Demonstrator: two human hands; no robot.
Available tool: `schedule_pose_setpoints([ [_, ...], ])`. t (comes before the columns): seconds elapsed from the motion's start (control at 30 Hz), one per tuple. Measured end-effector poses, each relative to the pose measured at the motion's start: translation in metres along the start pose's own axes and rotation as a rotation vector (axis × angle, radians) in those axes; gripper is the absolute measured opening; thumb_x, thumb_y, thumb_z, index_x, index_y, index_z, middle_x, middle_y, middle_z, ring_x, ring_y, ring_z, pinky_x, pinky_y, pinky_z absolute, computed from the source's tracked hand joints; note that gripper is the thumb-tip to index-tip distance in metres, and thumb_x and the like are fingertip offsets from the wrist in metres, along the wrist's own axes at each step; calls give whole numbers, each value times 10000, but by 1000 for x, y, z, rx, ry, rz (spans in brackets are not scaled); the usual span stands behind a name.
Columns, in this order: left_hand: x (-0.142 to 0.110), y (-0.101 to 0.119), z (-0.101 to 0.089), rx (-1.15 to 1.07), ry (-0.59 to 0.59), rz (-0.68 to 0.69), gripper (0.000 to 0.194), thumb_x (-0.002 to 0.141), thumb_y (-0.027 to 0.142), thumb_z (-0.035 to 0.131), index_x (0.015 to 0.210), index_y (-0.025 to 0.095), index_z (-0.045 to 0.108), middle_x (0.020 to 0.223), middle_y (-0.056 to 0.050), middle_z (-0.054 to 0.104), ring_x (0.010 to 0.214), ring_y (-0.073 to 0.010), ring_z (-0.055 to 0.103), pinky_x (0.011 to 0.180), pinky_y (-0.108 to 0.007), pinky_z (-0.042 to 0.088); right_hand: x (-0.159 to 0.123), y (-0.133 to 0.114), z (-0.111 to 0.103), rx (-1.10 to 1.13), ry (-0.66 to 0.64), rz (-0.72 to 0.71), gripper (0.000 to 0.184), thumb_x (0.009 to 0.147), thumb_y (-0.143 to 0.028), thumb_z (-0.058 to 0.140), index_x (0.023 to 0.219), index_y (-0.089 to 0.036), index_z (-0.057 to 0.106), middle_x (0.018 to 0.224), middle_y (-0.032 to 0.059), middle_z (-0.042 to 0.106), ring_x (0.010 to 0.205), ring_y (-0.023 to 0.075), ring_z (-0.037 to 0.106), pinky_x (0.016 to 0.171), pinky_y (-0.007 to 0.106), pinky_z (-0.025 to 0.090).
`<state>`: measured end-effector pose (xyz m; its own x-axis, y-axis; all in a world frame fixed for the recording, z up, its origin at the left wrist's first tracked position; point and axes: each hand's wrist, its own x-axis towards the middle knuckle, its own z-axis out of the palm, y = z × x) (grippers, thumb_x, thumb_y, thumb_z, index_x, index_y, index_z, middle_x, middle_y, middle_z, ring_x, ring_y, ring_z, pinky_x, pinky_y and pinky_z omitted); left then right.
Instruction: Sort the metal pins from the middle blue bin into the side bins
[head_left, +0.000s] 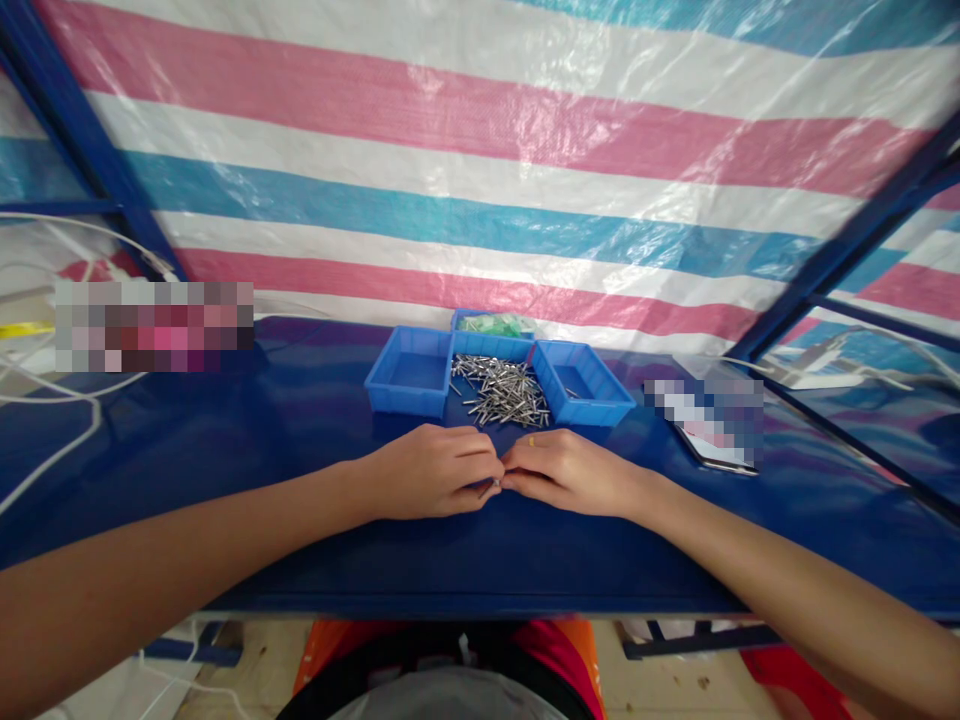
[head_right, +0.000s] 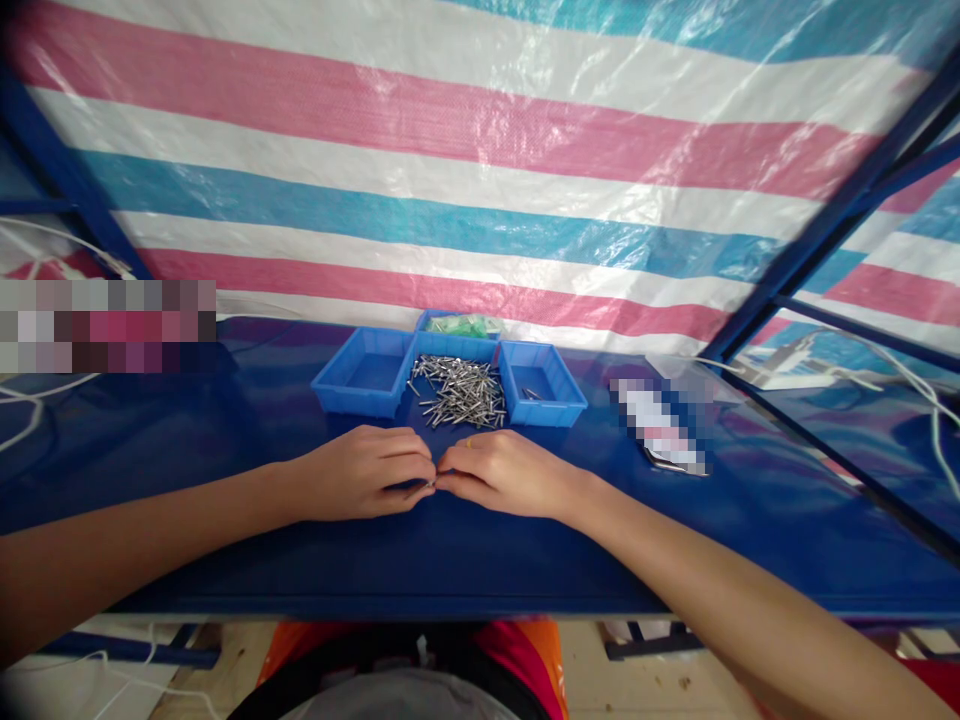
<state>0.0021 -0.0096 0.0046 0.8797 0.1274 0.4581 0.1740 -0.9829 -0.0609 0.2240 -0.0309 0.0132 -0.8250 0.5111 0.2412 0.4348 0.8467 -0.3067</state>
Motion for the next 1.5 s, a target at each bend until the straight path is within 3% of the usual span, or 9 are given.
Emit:
schedule_pose_setpoints([
  [0.1, -2, 1, 2, -68, 2, 5, 147, 895, 187, 437, 846, 157, 573, 840, -32, 639, 799, -123, 591, 713, -204, 454, 0, 0, -2, 1, -22, -4, 256, 971, -314, 434, 928, -146, 622, 798, 48, 627, 713, 132, 597, 659, 228, 451],
  [0.3, -5, 0, 2, -11, -47, -75, 144, 866, 191, 426, 809, 167, 556, 683, 5, 594, 615, -114, 553, 580, -220, 414, -3, 2, -5, -75, -39, 19, 241, 963, -315, 453, 974, -145, 624, 822, 56, 633, 737, 142, 605, 675, 243, 451],
  [0.5, -4, -4, 4, 120, -73, -140, 181, 930, 236, 424, 850, 168, 572, 716, 2, 604, 676, -127, 563, 606, -236, 403, -4, 3, -6, -80, -47, 30, 267, 946, -368, 480, 995, -143, 617, 789, 46, 626, 689, 135, 597, 636, 237, 445],
  [0.8, -6, -4, 9, 137, -40, -117, 194, 944, 251, 448, 868, 165, 605, 742, -3, 645, 679, -140, 570, 616, -246, 391, 0, 5, -2, -90, -16, 2, 240, 967, -277, 431, 910, -142, 621, 778, 46, 624, 693, 135, 590, 656, 245, 445],
  [1.27, -4, -4, 2, 151, -77, -215, 172, 876, 207, 468, 759, 172, 590, 671, 5, 609, 647, -137, 554, 585, -244, 377, -4, 7, -5, -138, -41, 37, 199, 949, -224, 423, 928, -144, 603, 777, 49, 622, 690, 136, 588, 648, 239, 431],
  [1.5, -6, -7, 2, 190, -106, -196, 223, 937, 247, 419, 811, 166, 584, 707, -8, 613, 684, -145, 564, 598, -249, 382, -4, 8, -4, -147, -58, 77, 195, 954, -232, 423, 902, -153, 593, 752, 34, 598, 675, 131, 576, 639, 235, 417],
])
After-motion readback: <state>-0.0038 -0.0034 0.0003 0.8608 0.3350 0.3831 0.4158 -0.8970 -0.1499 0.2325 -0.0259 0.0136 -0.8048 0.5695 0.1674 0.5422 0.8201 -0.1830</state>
